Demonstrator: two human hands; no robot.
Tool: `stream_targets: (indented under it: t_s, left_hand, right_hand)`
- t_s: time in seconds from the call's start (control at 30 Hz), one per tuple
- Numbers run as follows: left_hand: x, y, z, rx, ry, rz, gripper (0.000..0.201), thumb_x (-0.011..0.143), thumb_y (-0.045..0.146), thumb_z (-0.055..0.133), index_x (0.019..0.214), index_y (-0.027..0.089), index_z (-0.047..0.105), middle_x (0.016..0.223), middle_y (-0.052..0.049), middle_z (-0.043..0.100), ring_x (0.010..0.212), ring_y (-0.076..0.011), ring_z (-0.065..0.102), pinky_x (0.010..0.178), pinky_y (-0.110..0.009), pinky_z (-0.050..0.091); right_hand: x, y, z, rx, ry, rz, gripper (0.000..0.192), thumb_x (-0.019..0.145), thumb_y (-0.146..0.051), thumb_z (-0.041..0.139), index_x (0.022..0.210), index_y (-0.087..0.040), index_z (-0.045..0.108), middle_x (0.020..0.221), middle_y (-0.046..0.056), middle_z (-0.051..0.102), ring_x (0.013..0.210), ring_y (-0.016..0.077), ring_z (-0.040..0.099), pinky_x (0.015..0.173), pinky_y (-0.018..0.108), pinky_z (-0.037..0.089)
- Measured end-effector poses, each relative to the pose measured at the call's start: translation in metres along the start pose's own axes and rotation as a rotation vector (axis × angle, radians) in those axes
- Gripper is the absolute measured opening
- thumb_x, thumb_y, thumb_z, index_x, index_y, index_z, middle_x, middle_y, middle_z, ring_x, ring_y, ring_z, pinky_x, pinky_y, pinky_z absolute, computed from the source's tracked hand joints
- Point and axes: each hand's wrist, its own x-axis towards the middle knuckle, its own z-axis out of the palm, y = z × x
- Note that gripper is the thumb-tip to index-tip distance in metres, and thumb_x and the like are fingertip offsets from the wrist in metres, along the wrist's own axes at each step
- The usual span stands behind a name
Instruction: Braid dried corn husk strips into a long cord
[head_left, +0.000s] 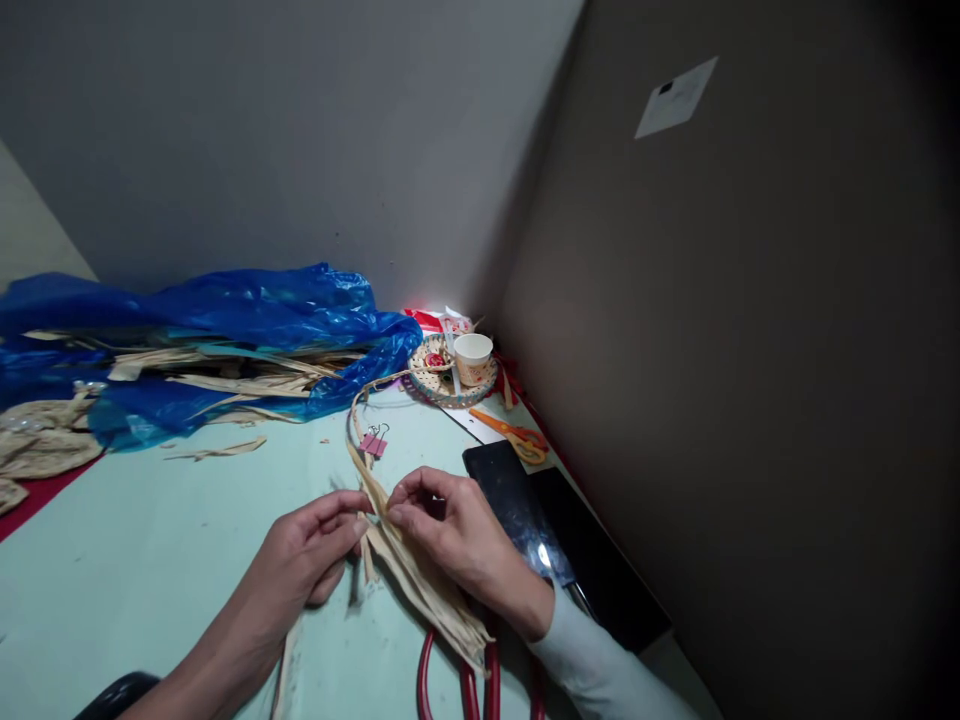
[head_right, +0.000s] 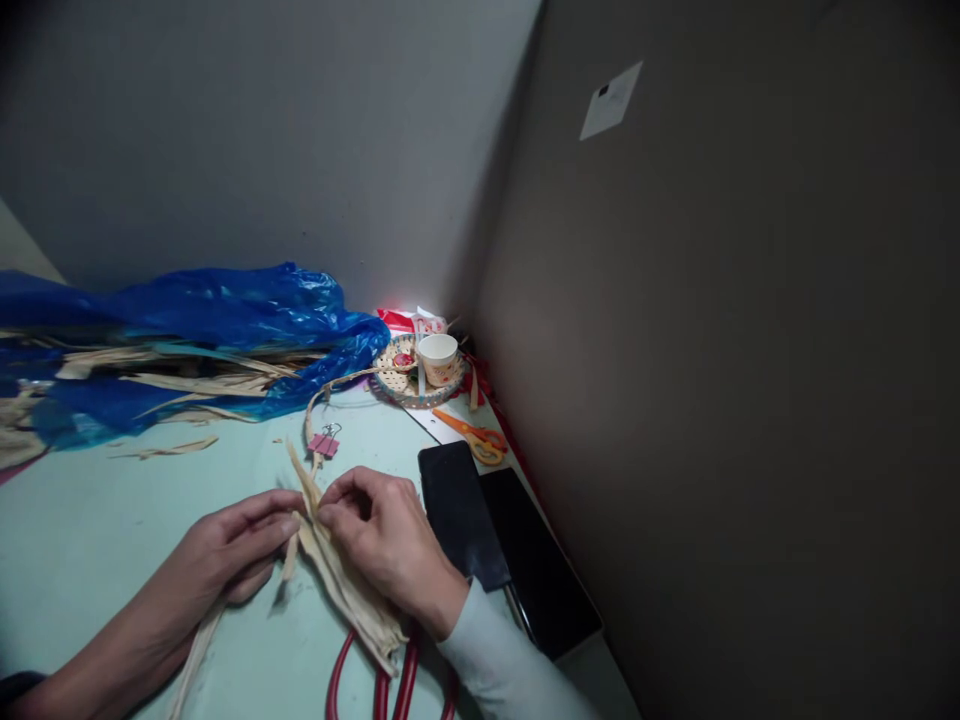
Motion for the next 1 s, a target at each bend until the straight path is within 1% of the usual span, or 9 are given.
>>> stream_targets:
  t_s: [0.17,0.33,0.4,0.5,0.63,0.73,0.8,0.9,1.0]
  left_hand:
    - [-0.001,0.004,0.004,0.048,0.001,0.037,0.040,0.066,0.043,0.080,0.096,0.019,0.069,0.060,0.007,0.055,0.042,-0.0057,0.032,0.043,-0.020,0.019]
    - [-0.004,0.008,0.005,0.048,0.006,0.029,0.031,0.069,0.046,0.078,0.078,0.018,0.068,0.057,0.006,0.053,0.045,-0.0059,0.032,0.043,-0.018,0.019]
    - [-0.002,0.006,0.004,0.033,0.012,0.007,0.031,0.070,0.047,0.078,0.079,0.019,0.069,0.058,0.006,0.054,0.046,-0.0070,0.035,0.043,-0.018,0.021]
    - [0.001,0.003,0.001,0.033,0.011,0.004,0.033,0.069,0.046,0.079,0.083,0.018,0.071,0.061,0.004,0.058,0.052,-0.0105,0.045,0.046,-0.020,0.029]
    - [0.003,0.001,-0.001,0.073,0.019,0.026,0.034,0.066,0.050,0.080,0.076,0.018,0.072,0.064,0.002,0.064,0.063,-0.0164,0.057,0.058,-0.024,0.043]
    - [0.004,0.000,-0.001,0.073,-0.004,0.044,0.026,0.066,0.044,0.080,0.069,0.020,0.071,0.064,0.003,0.064,0.066,-0.0169,0.059,0.061,-0.023,0.044]
    - [0.005,0.000,-0.001,0.055,-0.019,0.049,0.023,0.065,0.041,0.081,0.070,0.021,0.071,0.064,0.004,0.063,0.069,-0.0169,0.060,0.063,-0.022,0.044]
    - [0.004,0.000,-0.002,0.036,-0.009,0.031,0.029,0.065,0.046,0.082,0.075,0.020,0.074,0.066,0.003,0.066,0.071,-0.0175,0.062,0.066,-0.023,0.046]
    - [0.003,0.000,-0.001,0.014,0.009,0.004,0.032,0.063,0.046,0.084,0.077,0.019,0.075,0.069,0.001,0.070,0.067,-0.0157,0.061,0.062,-0.022,0.046]
  right_hand:
    - [0.000,0.002,0.011,0.039,0.042,0.043,0.017,0.083,-0.024,0.065,0.098,-0.016,0.063,0.073,-0.003,0.059,0.065,0.0115,0.052,0.063,0.023,0.041]
    - [-0.002,-0.004,0.019,-0.078,0.069,0.038,0.009,0.085,-0.022,0.063,0.091,-0.016,0.066,0.072,-0.002,0.061,0.064,0.0116,0.053,0.062,0.023,0.040]
    - [-0.003,-0.006,0.021,-0.038,0.052,0.031,0.009,0.086,-0.024,0.063,0.088,-0.016,0.067,0.072,-0.001,0.062,0.065,0.0116,0.052,0.062,0.023,0.040]
    - [-0.004,-0.005,0.021,0.014,0.073,0.074,0.013,0.087,-0.027,0.062,0.085,-0.015,0.067,0.070,-0.001,0.061,0.065,0.0121,0.051,0.061,0.024,0.038]
    - [0.001,0.001,0.017,0.144,0.117,0.126,0.012,0.083,-0.026,0.063,0.082,-0.014,0.065,0.075,0.001,0.061,0.069,0.0133,0.050,0.066,0.025,0.038]
    - [0.004,0.002,0.015,0.283,0.082,0.156,0.014,0.078,-0.027,0.067,0.082,-0.014,0.064,0.075,0.000,0.058,0.072,0.0137,0.050,0.068,0.025,0.038]
    - [0.004,0.002,0.015,0.344,0.053,0.170,0.016,0.076,-0.027,0.068,0.083,-0.014,0.063,0.075,0.000,0.057,0.073,0.0139,0.049,0.069,0.025,0.037]
    - [0.004,0.003,0.015,0.375,0.034,0.178,0.016,0.075,-0.026,0.068,0.084,-0.014,0.063,0.074,-0.001,0.056,0.073,0.0138,0.048,0.069,0.025,0.035]
    - [0.003,0.007,0.016,0.384,0.034,0.183,0.015,0.076,-0.024,0.067,0.086,-0.015,0.062,0.072,-0.002,0.054,0.070,0.0131,0.046,0.068,0.025,0.034]
